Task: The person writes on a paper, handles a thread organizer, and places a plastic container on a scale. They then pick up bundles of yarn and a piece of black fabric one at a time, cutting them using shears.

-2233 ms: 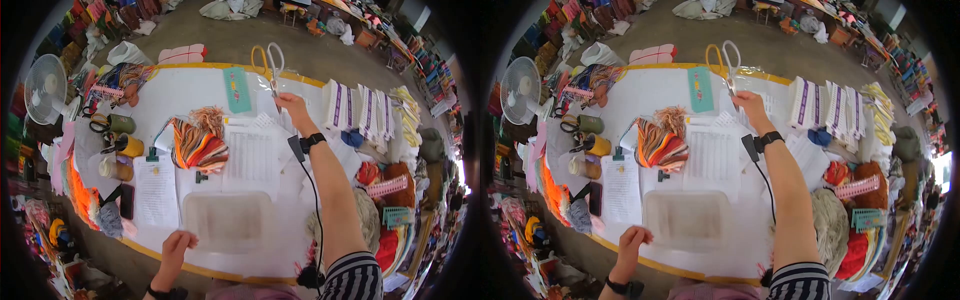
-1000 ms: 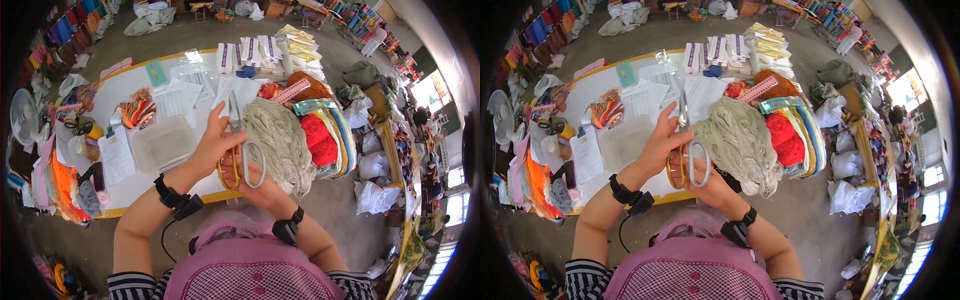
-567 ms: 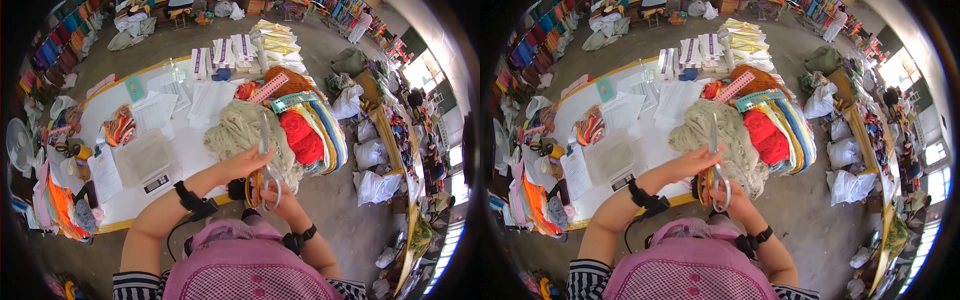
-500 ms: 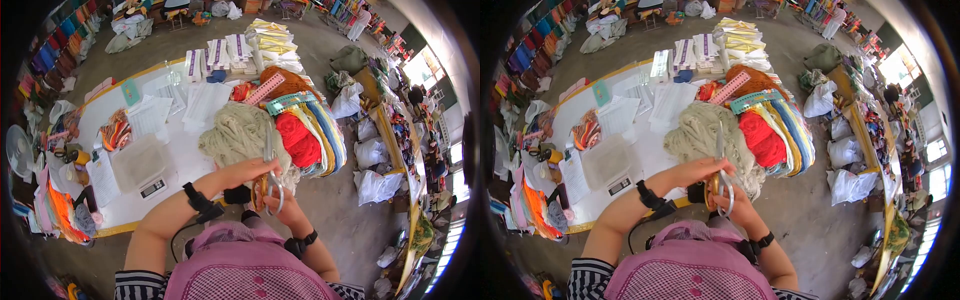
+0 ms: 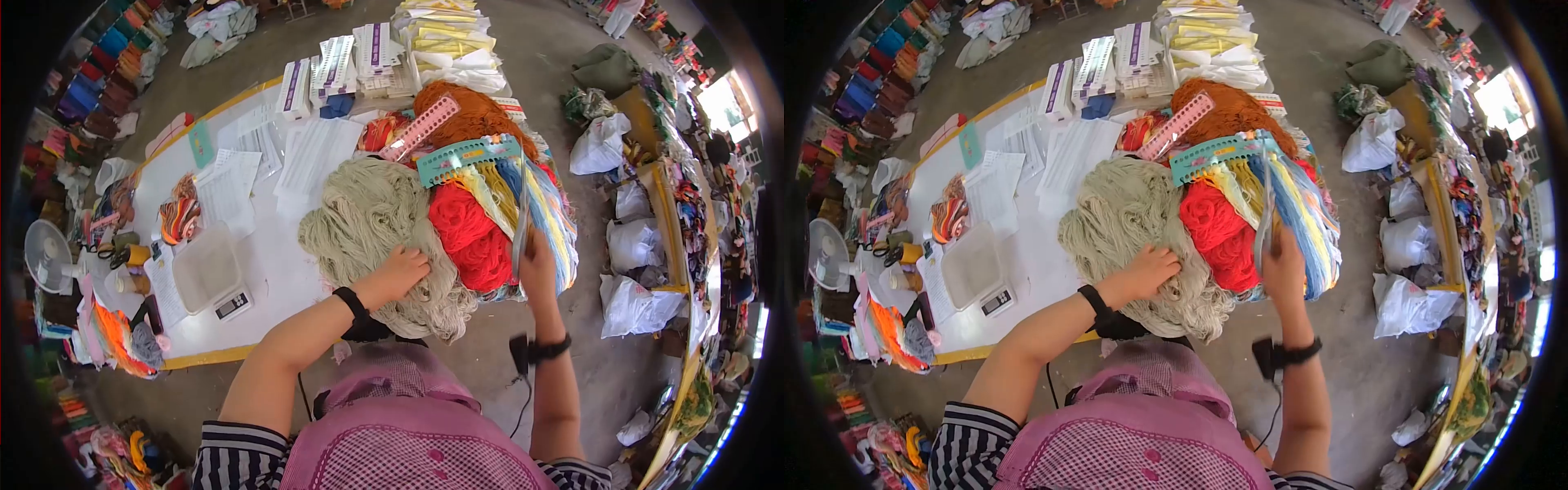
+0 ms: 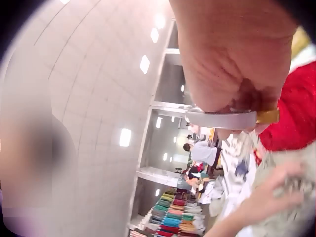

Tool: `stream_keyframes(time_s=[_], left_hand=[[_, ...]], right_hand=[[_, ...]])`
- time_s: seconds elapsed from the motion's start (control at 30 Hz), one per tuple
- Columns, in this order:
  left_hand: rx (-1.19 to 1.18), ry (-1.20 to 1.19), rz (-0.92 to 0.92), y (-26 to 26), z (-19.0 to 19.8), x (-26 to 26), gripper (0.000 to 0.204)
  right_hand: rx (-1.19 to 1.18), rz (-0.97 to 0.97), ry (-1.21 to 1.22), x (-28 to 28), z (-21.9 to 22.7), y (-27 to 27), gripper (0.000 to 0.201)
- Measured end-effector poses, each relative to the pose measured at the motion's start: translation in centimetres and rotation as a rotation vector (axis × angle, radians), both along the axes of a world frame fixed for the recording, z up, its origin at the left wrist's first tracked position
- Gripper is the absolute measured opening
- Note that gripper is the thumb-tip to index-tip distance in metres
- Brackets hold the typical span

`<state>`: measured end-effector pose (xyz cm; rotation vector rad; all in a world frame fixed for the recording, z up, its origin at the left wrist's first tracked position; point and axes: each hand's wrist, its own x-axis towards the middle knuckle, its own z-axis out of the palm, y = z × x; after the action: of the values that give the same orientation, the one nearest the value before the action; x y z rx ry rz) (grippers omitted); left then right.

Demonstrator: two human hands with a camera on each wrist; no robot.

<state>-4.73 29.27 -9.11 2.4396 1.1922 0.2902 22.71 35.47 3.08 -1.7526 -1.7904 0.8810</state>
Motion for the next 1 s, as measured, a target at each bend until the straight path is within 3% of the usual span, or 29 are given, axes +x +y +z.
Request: stream_keyframes(time_s=[0.03, 0.1, 0.17, 0.23, 0.3, 0.37, 0.5, 0.57, 0.67, 0.73, 0.83, 0.87, 0.93, 1.0], left_hand=[[0.105, 0.088, 0.049, -0.3, -0.9, -0.3, 0.040], [0.093, 0.063, 0.078, -0.3, 0.0, -1.7, 0.039], [0.078, 0.039, 0.109, -0.3, 2.5, -3.6, 0.039], [-0.068, -0.216, 0.343, -0.2, 6.8, -6.3, 0.045], [0.016, -0.431, 0.564, -1.3, 9.7, -9.0, 0.052], [-0.303, -0.721, 0.695, -1.5, 14.3, -11.9, 0.054], [-0.303, -0.919, 0.775, -3.6, 23.9, -14.3, 0.046], [-0.277, -1.054, 0.877, -5.2, 27.1, -15.5, 0.041], [-0.194, -1.271, 0.946, -8.3, 32.1, -16.0, 0.040], [-0.165, -1.409, 0.819, -10.5, 34.6, -16.8, 0.037], [-0.217, -1.716, 0.478, -14.4, 36.7, -17.6, 0.037], [-0.204, -1.722, 0.461, -15.6, 37.0, -17.3, 0.037], [-0.238, -1.772, 0.384, -17.7, 37.3, -15.9, 0.036], [-0.241, -1.831, 0.420, -19.5, 36.7, -14.6, 0.034]], right_hand=[[0.110, -0.041, -0.172, -0.2, -0.8, 2.3, 0.029], [0.396, -0.033, -0.224, -0.2, -3.7, 6.1, 0.031], [0.398, -0.026, -0.330, -0.3, -5.6, 8.2, 0.033], [0.385, -0.012, -0.469, -0.4, -7.2, 8.9, 0.038], [0.409, 0.005, -0.452, -0.2, -7.4, 8.7, 0.039], [0.481, 0.008, -0.446, -1.2, -5.7, 7.3, 0.039], [0.674, 0.073, -0.405, -2.9, -2.9, 3.4, 0.039], [0.506, 0.384, -0.087, -5.3, -1.8, 0.1, 0.040], [0.491, 0.576, 0.071, -11.2, 1.9, -5.3, 0.046], [0.470, 0.598, 0.174, -14.9, 5.0, -8.4, 0.057], [0.440, 0.593, 0.361, -19.9, 8.7, -12.0, 0.070], [0.457, 0.597, 0.353, -21.4, 10.0, -13.5, 0.070], [0.374, 0.683, 0.580, -24.3, 12.1, -16.3, 0.081], [0.268, 0.680, 0.658, -26.9, 12.8, -18.4, 0.075]])
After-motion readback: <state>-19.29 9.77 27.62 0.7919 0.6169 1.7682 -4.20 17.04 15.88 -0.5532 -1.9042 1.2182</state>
